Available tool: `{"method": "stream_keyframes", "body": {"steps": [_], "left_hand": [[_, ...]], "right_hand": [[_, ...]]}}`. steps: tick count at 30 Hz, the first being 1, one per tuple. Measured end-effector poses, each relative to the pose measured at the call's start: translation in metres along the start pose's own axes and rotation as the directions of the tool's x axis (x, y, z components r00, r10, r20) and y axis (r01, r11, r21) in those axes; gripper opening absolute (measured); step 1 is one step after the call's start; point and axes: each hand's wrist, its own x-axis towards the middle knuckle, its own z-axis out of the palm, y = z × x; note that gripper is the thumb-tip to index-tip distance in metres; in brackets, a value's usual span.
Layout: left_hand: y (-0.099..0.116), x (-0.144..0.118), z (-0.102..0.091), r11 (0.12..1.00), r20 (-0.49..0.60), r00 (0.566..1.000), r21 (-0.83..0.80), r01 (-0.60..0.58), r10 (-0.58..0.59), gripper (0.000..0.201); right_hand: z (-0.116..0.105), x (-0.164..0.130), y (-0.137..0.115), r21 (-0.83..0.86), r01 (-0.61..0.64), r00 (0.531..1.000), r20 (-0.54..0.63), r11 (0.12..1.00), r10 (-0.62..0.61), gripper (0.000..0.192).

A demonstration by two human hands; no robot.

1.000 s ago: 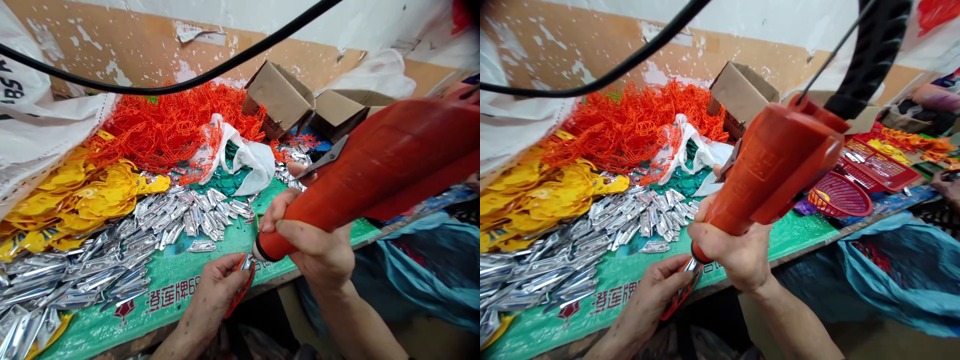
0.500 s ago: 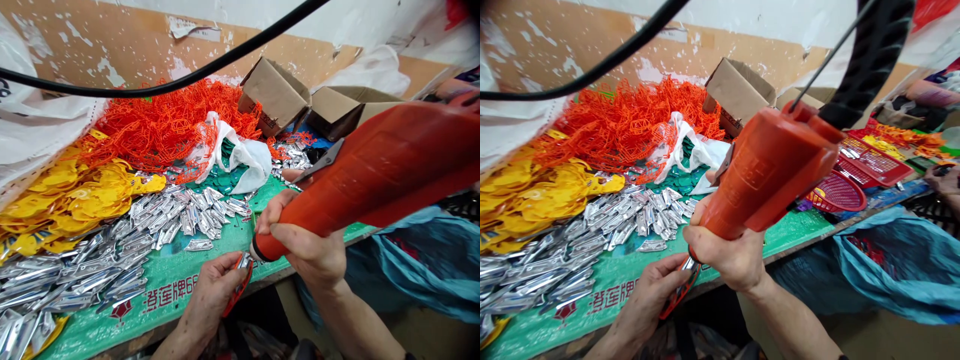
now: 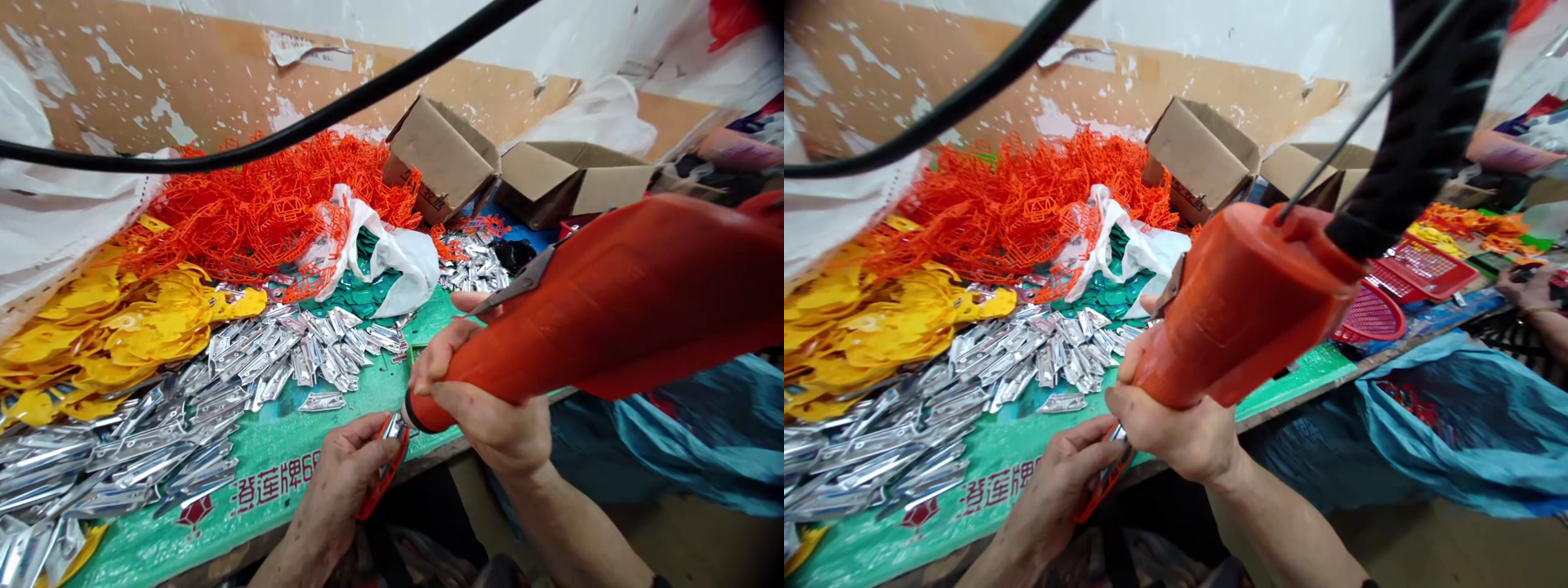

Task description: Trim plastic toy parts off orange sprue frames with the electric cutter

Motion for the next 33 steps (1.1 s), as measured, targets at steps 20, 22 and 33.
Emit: {"method": "stream_keyframes", "body": {"steps": [20,22,33], "left_hand": [[0.010,-0.001,-0.023,0.984,-0.076,0.987,0.098,0.147,-0.140,0.043],[0.009,-0.001,-0.025,0.981,-0.060,0.986,0.110,0.159,-0.153,0.045],[0.011,-0.001,-0.022,0.971,-0.055,0.989,0.189,0.145,-0.137,0.047]], "right_hand": [[-0.056,0.008,0.033,-0.086,0.009,0.989,-0.145,0.996,-0.022,0.015],[-0.058,0.007,0.035,-0.095,0.001,0.992,-0.128,0.995,-0.013,0.013],[-0.057,0.006,0.042,-0.076,-0.035,0.990,-0.140,0.996,0.024,0.014]]}}
